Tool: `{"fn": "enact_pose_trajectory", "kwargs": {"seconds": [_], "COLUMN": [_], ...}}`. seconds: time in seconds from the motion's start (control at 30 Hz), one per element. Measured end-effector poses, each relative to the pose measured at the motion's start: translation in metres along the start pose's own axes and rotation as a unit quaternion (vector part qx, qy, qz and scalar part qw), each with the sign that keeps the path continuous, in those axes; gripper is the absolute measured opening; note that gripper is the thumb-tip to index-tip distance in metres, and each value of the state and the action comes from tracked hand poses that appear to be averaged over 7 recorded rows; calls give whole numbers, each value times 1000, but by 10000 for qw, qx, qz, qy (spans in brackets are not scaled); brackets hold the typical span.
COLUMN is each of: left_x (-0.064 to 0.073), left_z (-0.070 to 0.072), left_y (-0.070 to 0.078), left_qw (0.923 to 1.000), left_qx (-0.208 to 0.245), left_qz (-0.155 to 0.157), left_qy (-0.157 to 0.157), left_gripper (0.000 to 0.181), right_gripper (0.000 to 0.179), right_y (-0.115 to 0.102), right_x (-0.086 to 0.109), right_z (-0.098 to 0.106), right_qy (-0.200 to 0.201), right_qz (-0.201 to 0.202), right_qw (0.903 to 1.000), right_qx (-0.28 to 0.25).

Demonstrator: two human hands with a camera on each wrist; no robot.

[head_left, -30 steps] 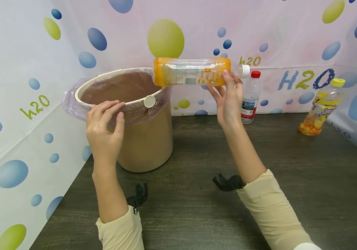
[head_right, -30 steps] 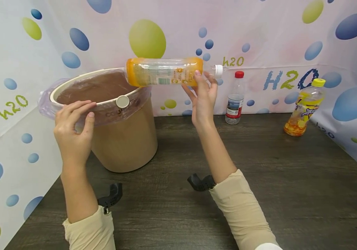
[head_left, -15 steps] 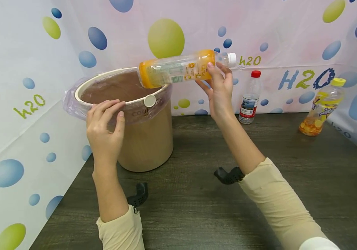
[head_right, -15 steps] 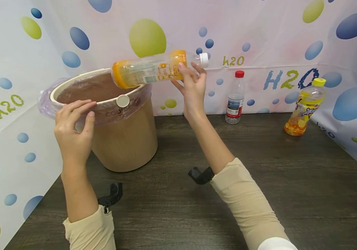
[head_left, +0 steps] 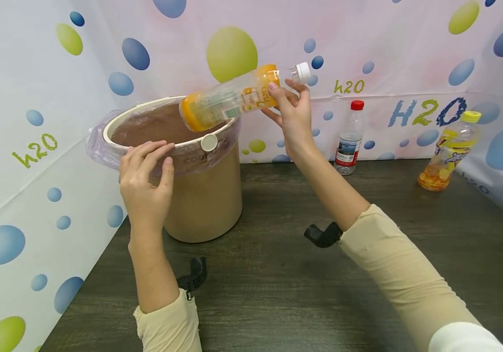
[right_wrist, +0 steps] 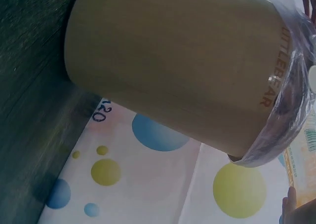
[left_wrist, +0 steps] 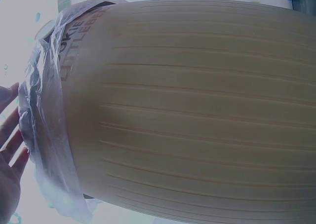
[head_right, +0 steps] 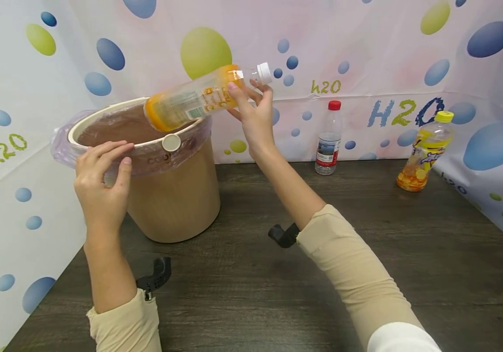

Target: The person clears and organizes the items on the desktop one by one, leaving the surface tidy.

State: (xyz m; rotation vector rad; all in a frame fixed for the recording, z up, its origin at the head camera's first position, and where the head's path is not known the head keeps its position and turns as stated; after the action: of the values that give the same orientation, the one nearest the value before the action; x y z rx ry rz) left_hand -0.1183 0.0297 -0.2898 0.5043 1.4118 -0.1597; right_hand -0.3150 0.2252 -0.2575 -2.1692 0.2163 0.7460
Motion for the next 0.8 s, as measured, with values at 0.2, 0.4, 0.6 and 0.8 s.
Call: {"fn": "enact_pose_trajectory", "kwargs": {"seconds": [0.2, 0.4, 0.6, 0.8], "left_x": [-1, -1, -3, -1], "left_z": [-2, -2, -2, -1], "left_y": [0, 0, 1, -1], "left_qw": [10000, 10000, 10000, 10000], "left_qx": [24, 49, 53, 62], "left_qz": [14, 54, 35, 68], "left_qy": [-23, -20, 28, 21], "left_gripper": [20, 20, 20, 19], "right_gripper": [50, 49, 52, 55], "right_y": [2, 2, 2, 13], "right_x": [-3, -6, -8, -8], "right_z": [-8, -17, -28, -36], "right_qy": [-289, -439, -680, -912], "right_qz": [46, -19, -72, -191], "right_qw": [9982, 9956, 9903, 9842], "right_qx": [517, 831, 1211, 1507]}}
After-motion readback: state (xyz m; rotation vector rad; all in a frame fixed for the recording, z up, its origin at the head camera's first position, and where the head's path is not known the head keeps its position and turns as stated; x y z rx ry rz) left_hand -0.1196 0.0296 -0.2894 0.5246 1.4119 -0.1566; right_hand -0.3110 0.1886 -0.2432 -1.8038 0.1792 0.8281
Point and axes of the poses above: each hand's wrist, its own x-axis away from the middle knuckle, its own z-axis out of the back of the hand, y = z × x, the point moved 7 cm from there along -x, towards the middle knuckle, and after that the axes turned 2 degrees about z, right-handed, at the moved point
